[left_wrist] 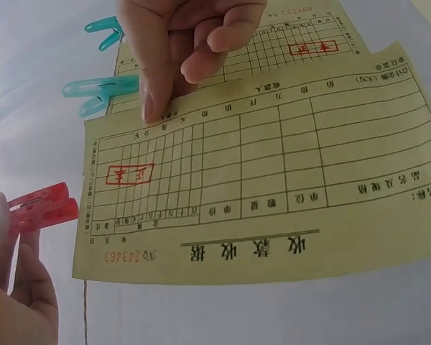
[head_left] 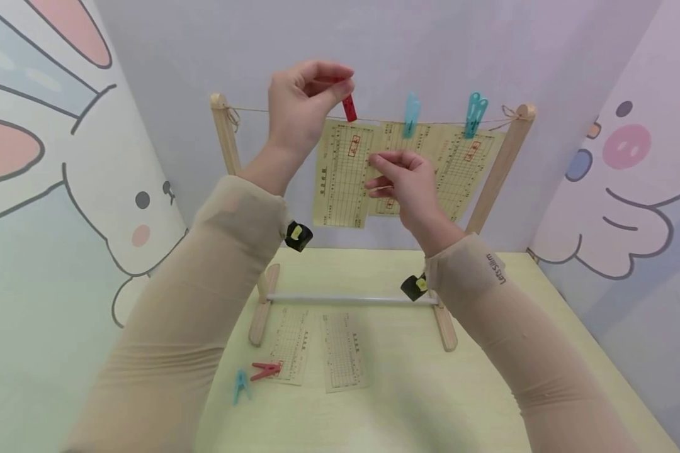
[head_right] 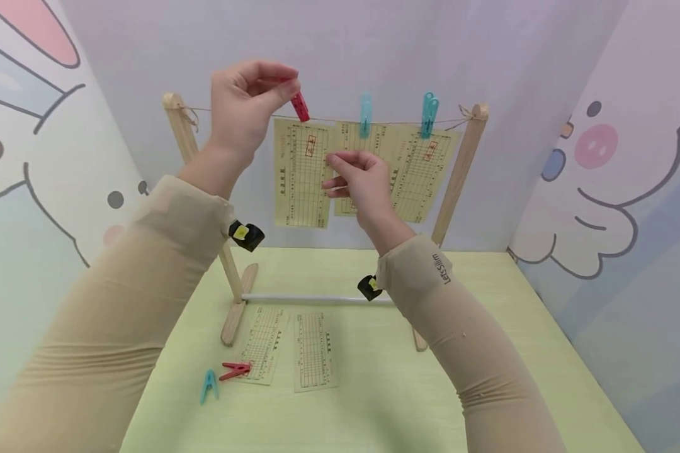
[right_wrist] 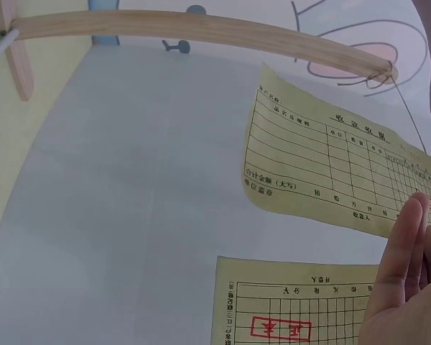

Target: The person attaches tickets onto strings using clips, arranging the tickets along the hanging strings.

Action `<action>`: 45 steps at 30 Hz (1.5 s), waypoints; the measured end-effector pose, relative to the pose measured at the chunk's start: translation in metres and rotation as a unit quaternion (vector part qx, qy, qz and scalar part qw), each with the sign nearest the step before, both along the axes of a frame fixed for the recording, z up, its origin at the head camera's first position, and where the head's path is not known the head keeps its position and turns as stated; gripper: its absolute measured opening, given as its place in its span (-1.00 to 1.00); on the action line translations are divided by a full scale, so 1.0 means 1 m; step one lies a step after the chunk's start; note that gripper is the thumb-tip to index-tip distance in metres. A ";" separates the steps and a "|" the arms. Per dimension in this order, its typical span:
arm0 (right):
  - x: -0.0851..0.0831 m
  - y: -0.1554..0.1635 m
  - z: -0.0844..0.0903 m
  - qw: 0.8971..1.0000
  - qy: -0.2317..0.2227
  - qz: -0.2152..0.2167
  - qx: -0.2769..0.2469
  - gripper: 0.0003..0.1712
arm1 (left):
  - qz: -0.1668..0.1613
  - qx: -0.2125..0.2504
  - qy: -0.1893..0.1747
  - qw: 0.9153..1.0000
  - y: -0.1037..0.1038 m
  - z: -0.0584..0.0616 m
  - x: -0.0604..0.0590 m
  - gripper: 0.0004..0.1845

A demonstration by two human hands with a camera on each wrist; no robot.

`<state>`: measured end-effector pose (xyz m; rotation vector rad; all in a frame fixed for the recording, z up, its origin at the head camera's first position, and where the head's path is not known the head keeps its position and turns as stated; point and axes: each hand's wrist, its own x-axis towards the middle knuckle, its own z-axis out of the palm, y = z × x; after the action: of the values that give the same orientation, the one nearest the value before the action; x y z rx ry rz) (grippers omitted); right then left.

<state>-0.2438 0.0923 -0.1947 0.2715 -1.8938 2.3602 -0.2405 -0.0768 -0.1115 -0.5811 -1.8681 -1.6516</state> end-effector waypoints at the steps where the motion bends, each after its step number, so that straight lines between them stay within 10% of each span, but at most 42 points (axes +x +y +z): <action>1: 0.000 0.000 0.000 1.000 0.000 0.000 0.001 -0.87 | 0.002 0.000 0.003 1.000 0.000 0.000 -0.001 -0.89; 45: -0.003 0.000 0.001 1.000 0.010 -0.011 0.016 -0.90 | 0.027 -0.113 -0.080 0.990 -0.007 0.000 -0.005 -0.82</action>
<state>-0.2467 0.0920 -0.1941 0.2748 -1.9162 2.3070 -0.2458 -0.0837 -0.1119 -0.4954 -2.1867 -1.5022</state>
